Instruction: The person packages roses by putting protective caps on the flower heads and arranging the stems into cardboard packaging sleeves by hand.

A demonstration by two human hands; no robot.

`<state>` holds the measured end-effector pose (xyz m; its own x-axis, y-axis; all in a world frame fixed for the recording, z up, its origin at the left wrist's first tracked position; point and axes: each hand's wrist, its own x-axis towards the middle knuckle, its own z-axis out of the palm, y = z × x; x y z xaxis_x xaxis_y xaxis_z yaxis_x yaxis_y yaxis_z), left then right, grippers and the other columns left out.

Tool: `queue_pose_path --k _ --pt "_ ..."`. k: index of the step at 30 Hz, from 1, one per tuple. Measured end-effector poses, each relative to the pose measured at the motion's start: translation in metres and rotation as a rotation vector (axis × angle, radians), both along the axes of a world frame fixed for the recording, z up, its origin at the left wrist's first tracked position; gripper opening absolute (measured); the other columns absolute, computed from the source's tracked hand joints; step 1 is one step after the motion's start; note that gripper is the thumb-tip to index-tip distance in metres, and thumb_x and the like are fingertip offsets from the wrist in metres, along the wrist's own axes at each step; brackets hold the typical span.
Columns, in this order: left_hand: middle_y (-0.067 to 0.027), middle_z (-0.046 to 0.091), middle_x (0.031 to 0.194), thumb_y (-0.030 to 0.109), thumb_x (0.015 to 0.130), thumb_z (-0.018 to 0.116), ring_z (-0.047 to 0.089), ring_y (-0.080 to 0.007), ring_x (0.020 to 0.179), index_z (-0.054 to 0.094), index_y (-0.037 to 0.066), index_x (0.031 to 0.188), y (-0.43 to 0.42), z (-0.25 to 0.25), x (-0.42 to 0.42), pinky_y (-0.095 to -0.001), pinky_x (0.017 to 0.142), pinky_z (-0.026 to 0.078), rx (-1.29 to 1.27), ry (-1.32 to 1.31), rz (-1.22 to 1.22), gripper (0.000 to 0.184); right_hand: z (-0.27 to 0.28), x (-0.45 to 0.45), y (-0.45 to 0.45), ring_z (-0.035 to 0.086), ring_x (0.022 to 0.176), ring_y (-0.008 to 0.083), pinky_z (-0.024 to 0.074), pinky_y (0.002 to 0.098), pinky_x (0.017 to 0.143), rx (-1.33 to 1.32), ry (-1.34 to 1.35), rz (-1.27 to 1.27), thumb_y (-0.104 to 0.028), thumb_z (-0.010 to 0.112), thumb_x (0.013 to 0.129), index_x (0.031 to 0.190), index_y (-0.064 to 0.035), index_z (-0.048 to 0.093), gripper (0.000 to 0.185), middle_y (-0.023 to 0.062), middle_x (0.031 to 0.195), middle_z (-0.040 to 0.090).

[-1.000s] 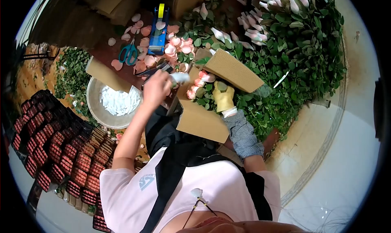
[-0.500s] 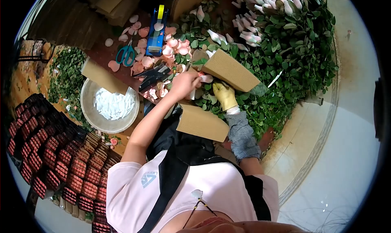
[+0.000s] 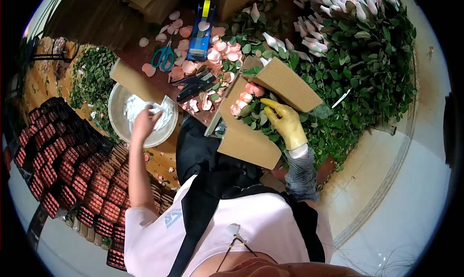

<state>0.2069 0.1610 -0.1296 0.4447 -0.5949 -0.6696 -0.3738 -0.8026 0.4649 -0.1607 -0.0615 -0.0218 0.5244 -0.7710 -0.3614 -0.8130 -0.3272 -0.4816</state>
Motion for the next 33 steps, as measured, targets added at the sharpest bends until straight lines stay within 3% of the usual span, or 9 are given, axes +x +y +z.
queue_pose_path --k 2,3,4,6,8,14,24,28,33 --pt "-0.0178 0.07 0.088 0.027 0.094 0.061 0.068 -0.0309 0.083 0.068 0.0 0.103 -0.038 -0.004 -0.039 -0.0379 0.076 0.052 -0.303 0.212 -0.082 0.03 0.018 0.018 0.003 0.068 0.086 0.0319 0.0539 0.0401 0.074 0.113 -0.228 -0.055 -0.022 0.064 0.091 0.115 -0.0128 0.069 0.027 0.0145 0.098 0.071" --pt "-0.0087 0.068 0.079 0.021 0.097 0.058 0.065 -0.0165 0.074 0.066 -0.002 0.101 -0.053 -0.023 -0.06 -0.0316 0.069 0.051 -0.444 0.289 -0.132 0.025 0.013 0.026 0.002 0.068 0.087 0.032 0.0536 0.0401 0.074 0.041 -0.214 -0.015 -0.023 0.064 0.091 0.113 -0.0118 0.069 0.025 0.0133 0.097 0.071" --pt "-0.0089 0.066 0.075 0.02 0.096 0.057 0.064 -0.0159 0.071 0.066 -0.002 0.096 -0.075 -0.012 -0.082 -0.0308 0.068 0.05 -0.479 0.324 -0.162 0.024 -0.009 0.023 0.001 0.069 0.089 0.031 0.0539 0.0399 0.075 -0.018 -0.105 0.075 -0.028 0.063 0.091 0.111 -0.0088 0.067 0.028 0.0144 0.096 0.071" --pt "-0.0131 0.064 0.073 0.02 0.096 0.056 0.063 -0.0175 0.068 0.064 -0.003 0.091 -0.108 -0.008 -0.115 -0.0335 0.065 0.049 -0.524 0.401 -0.199 0.025 -0.054 0.022 0.005 0.069 0.09 0.03 0.0544 0.0402 0.074 -0.11 0.392 0.257 -0.036 0.064 0.09 0.111 -0.0059 0.063 0.036 0.0154 0.096 0.071" --pt "-0.0165 0.068 0.08 0.019 0.096 0.055 0.066 -0.0298 0.073 0.065 -0.003 0.095 -0.128 -0.021 -0.136 -0.0367 0.069 0.05 -0.555 0.331 -0.245 0.024 -0.088 0.028 0.008 0.069 0.089 0.0295 0.0544 0.0421 0.075 -0.042 0.59 0.32 -0.043 0.067 0.086 0.118 -0.0048 0.058 0.051 0.0156 0.092 0.07" --pt "-0.0223 0.068 0.098 0.015 0.094 0.052 0.065 -0.0415 0.091 0.063 -0.001 0.11 -0.138 -0.043 -0.164 -0.0437 0.079 0.052 -0.616 0.398 -0.212 0.025 -0.108 0.004 0.008 0.067 0.069 0.0288 0.0531 0.0401 0.061 -0.263 0.391 0.33 -0.041 0.078 0.075 0.104 -0.0089 0.059 0.048 0.0105 0.075 0.068" --pt "-0.0215 0.064 0.09 0.018 0.075 0.078 0.064 -0.0412 0.083 0.053 0.0 0.098 -0.146 -0.022 -0.16 -0.0479 0.073 0.052 -0.466 0.189 -0.559 0.038 -0.111 0.0 0.011 0.067 0.069 0.0277 0.0518 0.0412 0.064 -0.316 0.23 0.269 -0.04 0.076 0.075 0.105 -0.0108 0.064 0.044 0.0088 0.073 0.067" --pt "-0.0164 0.061 0.09 0.027 0.07 0.082 0.063 -0.0384 0.082 0.053 0.004 0.094 -0.151 -0.023 -0.16 -0.0459 0.068 0.051 -0.692 -0.034 -0.763 0.044 -0.11 0.004 0.012 0.067 0.071 0.0282 0.0518 0.0419 0.065 -0.249 0.335 0.279 -0.042 0.074 0.078 0.107 -0.0113 0.063 0.043 0.008 0.073 0.068" --pt "-0.0152 0.063 0.091 0.034 0.069 0.084 0.065 -0.0349 0.084 0.051 0.004 0.104 -0.142 -0.014 -0.15 -0.0439 0.069 0.052 -0.391 -0.048 -0.722 0.056 -0.101 0.009 0.012 0.068 0.069 0.0275 0.052 0.042 0.055 -0.077 0.268 0.361 -0.039 0.068 0.084 0.109 -0.0105 0.061 0.038 0.0084 0.076 0.068"
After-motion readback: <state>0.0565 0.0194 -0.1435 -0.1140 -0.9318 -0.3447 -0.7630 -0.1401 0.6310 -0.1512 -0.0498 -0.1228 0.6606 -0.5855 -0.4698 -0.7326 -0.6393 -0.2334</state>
